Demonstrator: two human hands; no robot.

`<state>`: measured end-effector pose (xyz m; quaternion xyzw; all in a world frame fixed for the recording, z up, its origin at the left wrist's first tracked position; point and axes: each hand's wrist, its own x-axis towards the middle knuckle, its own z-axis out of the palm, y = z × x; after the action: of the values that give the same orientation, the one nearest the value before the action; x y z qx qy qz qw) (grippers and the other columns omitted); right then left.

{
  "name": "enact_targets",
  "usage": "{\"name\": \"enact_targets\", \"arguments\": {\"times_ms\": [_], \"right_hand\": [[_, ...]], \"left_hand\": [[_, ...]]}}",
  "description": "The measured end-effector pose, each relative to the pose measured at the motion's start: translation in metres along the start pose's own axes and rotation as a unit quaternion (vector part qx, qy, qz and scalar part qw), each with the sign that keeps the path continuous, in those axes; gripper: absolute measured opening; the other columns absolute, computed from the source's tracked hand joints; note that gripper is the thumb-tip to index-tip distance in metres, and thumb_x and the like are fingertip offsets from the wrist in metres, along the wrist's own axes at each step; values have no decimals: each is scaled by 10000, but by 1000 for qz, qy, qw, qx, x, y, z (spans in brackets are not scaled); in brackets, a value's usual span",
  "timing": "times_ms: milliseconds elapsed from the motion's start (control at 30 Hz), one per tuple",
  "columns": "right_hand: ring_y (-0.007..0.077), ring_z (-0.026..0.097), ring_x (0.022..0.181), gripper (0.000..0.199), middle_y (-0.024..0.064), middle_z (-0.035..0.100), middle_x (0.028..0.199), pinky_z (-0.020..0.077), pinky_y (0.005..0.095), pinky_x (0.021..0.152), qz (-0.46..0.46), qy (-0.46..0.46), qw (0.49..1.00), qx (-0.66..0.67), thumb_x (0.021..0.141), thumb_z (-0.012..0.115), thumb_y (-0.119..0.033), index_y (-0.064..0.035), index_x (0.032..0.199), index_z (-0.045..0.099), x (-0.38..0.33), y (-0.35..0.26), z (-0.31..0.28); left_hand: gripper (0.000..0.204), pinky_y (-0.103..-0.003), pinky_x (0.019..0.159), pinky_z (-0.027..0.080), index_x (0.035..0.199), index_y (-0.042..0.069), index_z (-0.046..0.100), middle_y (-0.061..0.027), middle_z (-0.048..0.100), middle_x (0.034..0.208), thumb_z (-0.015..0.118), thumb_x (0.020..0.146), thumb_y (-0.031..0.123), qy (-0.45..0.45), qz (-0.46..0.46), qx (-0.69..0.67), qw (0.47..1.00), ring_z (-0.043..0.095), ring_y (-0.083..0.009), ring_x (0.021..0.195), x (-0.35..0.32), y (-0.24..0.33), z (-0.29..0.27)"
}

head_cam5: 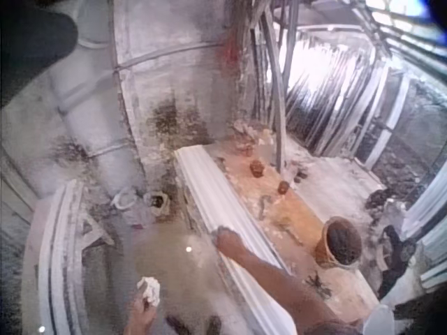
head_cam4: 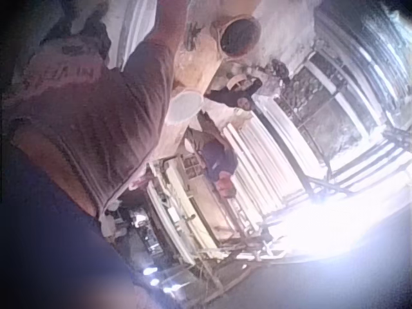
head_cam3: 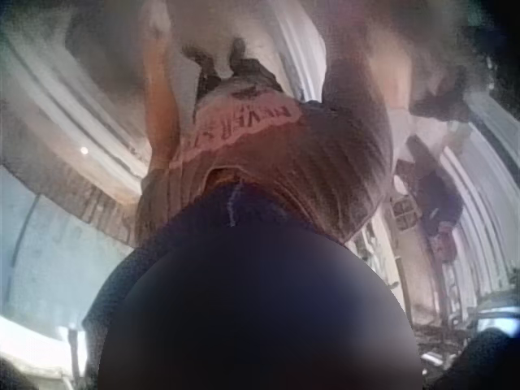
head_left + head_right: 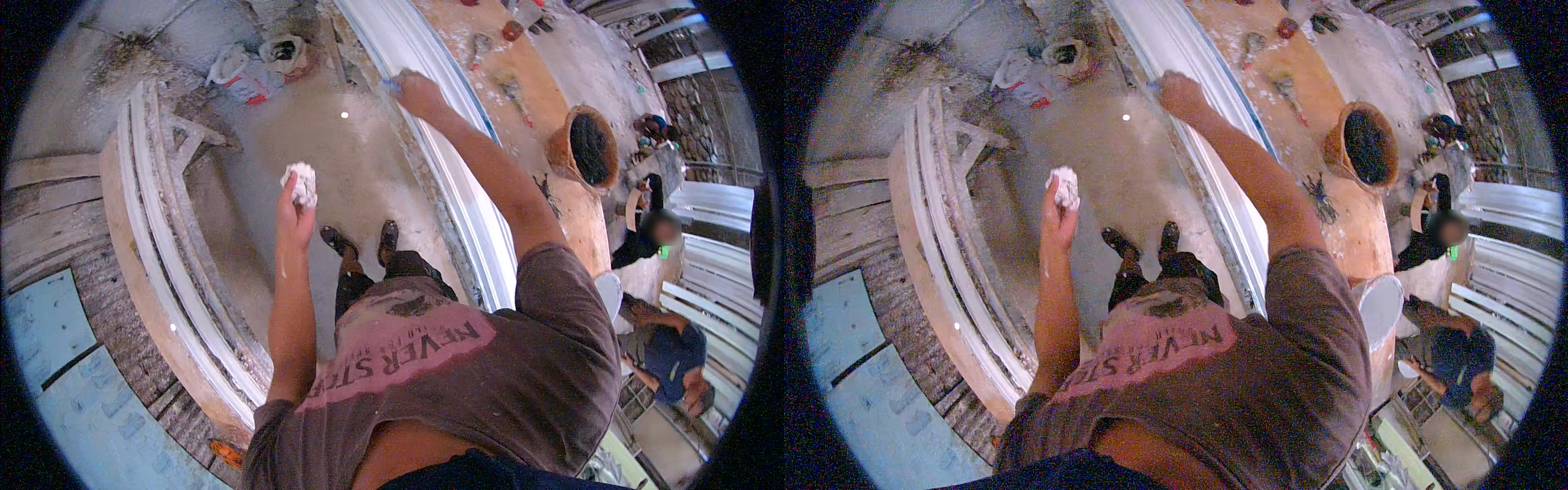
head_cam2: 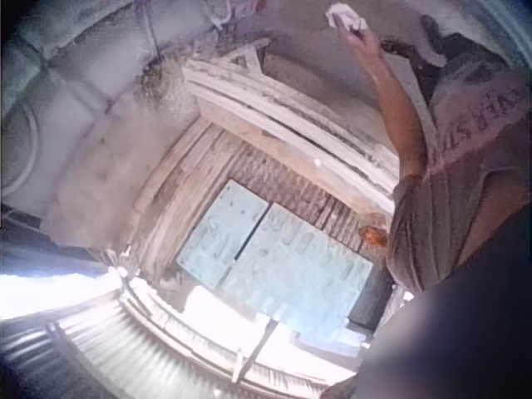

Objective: The person cleans long white moldings on a workbench using a cloth and a white paste. They repeatedly wipe the moldings, retrieve a yellow scoop to transfer liquid between buckets, and handle a bag of powder before returning to wipe the moldings again.

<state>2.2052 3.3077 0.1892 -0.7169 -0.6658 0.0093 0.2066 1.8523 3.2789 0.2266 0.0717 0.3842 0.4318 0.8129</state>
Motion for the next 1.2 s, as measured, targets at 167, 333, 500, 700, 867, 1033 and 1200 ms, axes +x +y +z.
{"name": "enact_targets", "arguments": {"times_ms": [167, 333, 500, 700, 867, 1033, 1200], "right_hand": [[346, 616, 905, 202, 179, 621, 928, 525, 465, 739, -32, 38, 993, -111, 812, 495, -184, -41, 906, 602, 80, 32, 47], [331, 625, 856, 181, 178, 597, 870, 521, 433, 763, -24, -159, 979, -123, 743, 566, -91, -17, 898, 624, 74, 26, 37], [363, 609, 801, 156, 187, 585, 845, 504, 458, 713, -94, -170, 973, -122, 679, 615, -111, 1, 772, 558, -11, 26, 22], [400, 596, 768, 156, 217, 559, 822, 497, 469, 704, -72, -264, 959, -74, 770, 567, -120, 29, 810, 540, -180, -9, -27], [412, 576, 825, 201, 254, 556, 894, 490, 474, 717, -43, -222, 974, -15, 868, 498, -174, 26, 891, 488, -373, -37, -65], [332, 570, 797, 97, 148, 497, 811, 514, 436, 679, 4, -299, 953, -46, 752, 530, -61, -56, 846, 511, -538, -98, -124], [353, 612, 746, 96, 164, 522, 771, 519, 455, 637, 136, -325, 933, -79, 794, 530, -97, -16, 825, 490, -644, -143, -155]], "left_hand": [[186, -300, 872, 511, 1060, 13, 588, -101, 633, 1067, 587, 879, 58, 29, 0, -70, 997, 616, -201, 981, -24, 5, -56], [158, -298, 851, 520, 1030, 14, 595, -99, 642, 1032, 587, 879, 59, 29, -19, -108, 994, 626, -200, 947, -50, -2, -99], [164, -290, 848, 516, 1039, 19, 592, -94, 641, 1028, 583, 885, 75, 32, -31, -78, 996, 624, -195, 940, -60, -13, -100], [173, -297, 853, 511, 1040, 19, 591, -91, 640, 1033, 585, 888, 101, -15, -58, -43, 997, 620, -189, 947, -78, -24, -89], [174, -304, 828, 523, 1037, 17, 594, -97, 647, 1019, 584, 888, 106, -77, -110, -53, 990, 628, -192, 929, -102, -41, -108], [180, -322, 842, 521, 1040, 7, 599, -109, 646, 1033, 578, 888, 101, -130, -158, -30, 978, 628, -205, 940, -130, -71, -143], [199, -329, 854, 516, 1047, 0, 599, -111, 646, 1041, 585, 884, 113, -171, -125, 61, 975, 626, -218, 945, -148, -97, -165]]}}
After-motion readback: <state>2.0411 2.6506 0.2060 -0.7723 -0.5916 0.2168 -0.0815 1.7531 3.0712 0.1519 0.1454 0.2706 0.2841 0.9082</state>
